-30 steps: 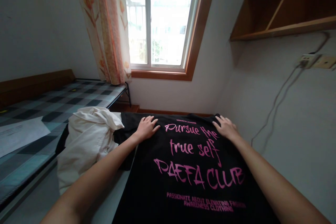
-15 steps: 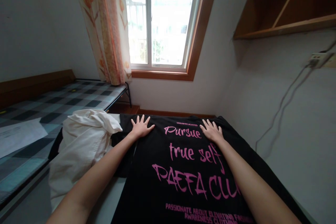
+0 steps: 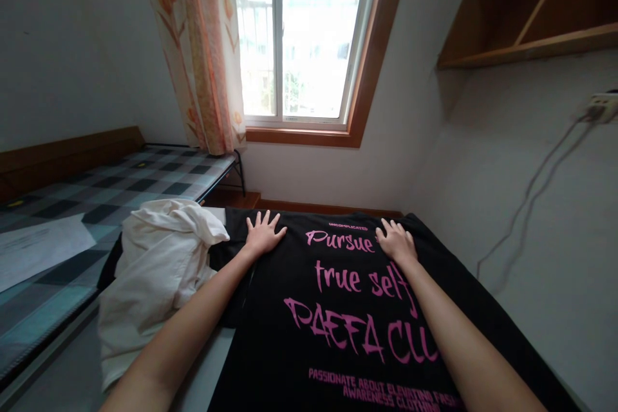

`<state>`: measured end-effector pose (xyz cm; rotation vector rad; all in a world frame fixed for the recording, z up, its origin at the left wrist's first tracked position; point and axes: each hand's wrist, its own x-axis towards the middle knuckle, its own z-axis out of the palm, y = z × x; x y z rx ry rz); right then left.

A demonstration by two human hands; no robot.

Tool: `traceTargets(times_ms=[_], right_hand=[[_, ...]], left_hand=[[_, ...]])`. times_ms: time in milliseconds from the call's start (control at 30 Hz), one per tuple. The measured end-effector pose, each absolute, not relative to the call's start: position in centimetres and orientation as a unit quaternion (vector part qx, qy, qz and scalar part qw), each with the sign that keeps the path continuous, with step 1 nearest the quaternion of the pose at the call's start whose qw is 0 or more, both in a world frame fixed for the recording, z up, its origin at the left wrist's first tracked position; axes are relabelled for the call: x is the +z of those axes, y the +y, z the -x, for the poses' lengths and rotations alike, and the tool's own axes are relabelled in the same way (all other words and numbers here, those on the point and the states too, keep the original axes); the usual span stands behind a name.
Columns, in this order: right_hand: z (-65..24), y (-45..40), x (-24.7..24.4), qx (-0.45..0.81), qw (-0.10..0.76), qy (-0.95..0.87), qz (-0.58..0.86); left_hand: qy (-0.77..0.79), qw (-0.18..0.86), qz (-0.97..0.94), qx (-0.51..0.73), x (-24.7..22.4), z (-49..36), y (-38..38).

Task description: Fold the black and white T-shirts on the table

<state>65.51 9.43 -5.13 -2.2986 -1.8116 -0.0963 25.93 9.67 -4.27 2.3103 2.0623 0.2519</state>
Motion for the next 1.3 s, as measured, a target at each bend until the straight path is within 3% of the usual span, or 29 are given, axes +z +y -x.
traceTargets(times_ms=[133,433,833,1300], right_hand=[[-64.9,8.2,-4.9,-0.099,0.152,-0.625,0.759],[-63.9,2.9,-4.6,-0.018,0.071,-0.636,0.769],[-62.5,-5.6,-4.8,0.003,0.04,-0.668,0.743],[-62.4,-11.8,-4.7,0.001,0.075,-0.687,0.723]], left_hand=[[0.611,-0.062,-0.777,0.139,-4.0,-26.3,8.6],[0.528,-0.072,-0.839,0.111,-3.7,-27.0,4.1],[0.469,0.031,-0.877,0.096,-4.3,-27.6,-5.3],[0.472,0.05,-0.872,0.119,-4.0,-27.4,-6.6]])
